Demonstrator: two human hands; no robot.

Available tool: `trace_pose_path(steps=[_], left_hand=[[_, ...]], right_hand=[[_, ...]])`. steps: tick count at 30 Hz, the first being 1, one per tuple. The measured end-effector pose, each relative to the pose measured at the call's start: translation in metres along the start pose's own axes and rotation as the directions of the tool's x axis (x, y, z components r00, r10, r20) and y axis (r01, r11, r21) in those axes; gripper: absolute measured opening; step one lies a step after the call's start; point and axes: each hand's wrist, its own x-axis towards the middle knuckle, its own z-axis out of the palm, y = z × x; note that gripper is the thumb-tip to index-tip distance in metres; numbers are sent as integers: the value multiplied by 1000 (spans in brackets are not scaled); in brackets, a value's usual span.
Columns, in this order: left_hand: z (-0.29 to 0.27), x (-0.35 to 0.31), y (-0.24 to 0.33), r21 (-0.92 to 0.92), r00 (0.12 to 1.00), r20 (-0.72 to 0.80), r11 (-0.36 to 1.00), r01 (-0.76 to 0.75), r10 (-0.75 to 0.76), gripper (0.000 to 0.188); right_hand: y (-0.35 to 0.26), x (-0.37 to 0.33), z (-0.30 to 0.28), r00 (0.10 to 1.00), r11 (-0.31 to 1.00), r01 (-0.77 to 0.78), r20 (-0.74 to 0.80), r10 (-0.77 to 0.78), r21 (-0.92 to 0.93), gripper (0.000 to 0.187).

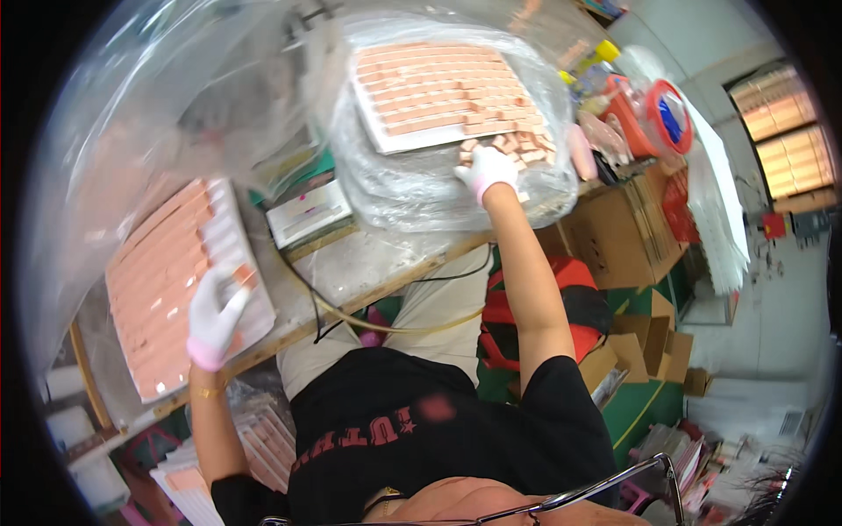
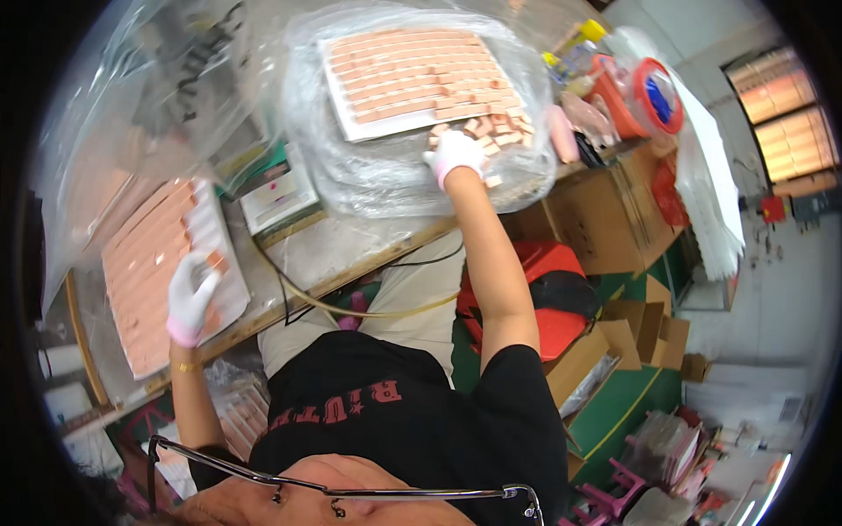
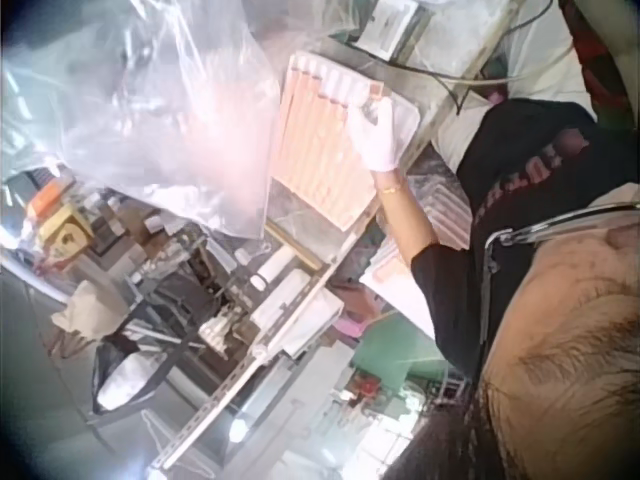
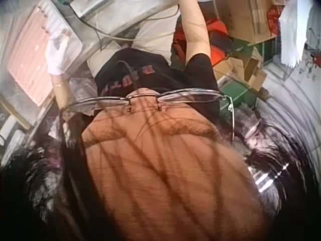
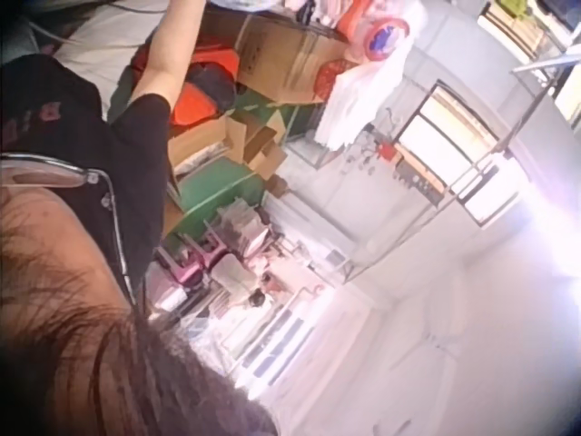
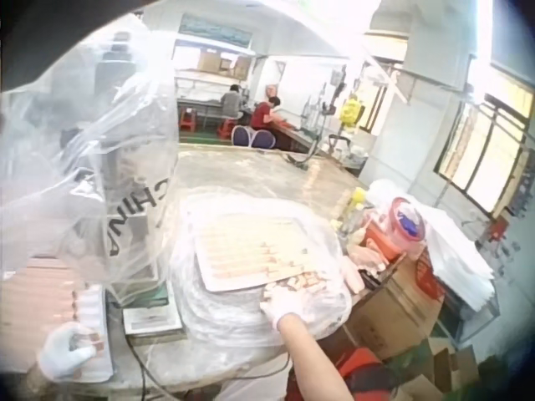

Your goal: Sorting small orange/pink rectangular blocks into white trays at a packaging workstation.

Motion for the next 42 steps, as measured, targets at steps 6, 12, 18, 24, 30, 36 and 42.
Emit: trace_pose_path(steps=[6,12,18,24,30,36,42], left_hand=[[67,34,3,-298,977,168,951,-79,134,35],[87,42,-2,-297,969,246,952,78,-3,40],[82,47,5,-125,977,201,991,-46,70,43],[92,46,0,-351,987,152,936,-4,61,49],[72,59,-3,-105,978,210,994,19,4,45],[-28,139,-48,830,915,-66,531,-172,399,31],[-46,141,-64,889,944,23,424,-171,330,28]], right_hand=[[31,5,30,969,976,217,-120,-214,6,21],[-84,-89,-18,808,136,129,-24,-589,982,40],[-137,-111,7,649,160,461,-209,-731,873,32],[-140,-130,28,707,129,565,-397,-586,815,46],[-148,-106,45,675,313,698,-447,-587,644,36],[-174,-48,66,819,173,503,-403,-408,847,33],[-145,-48,44,641,526,750,-635,-431,401,29]])
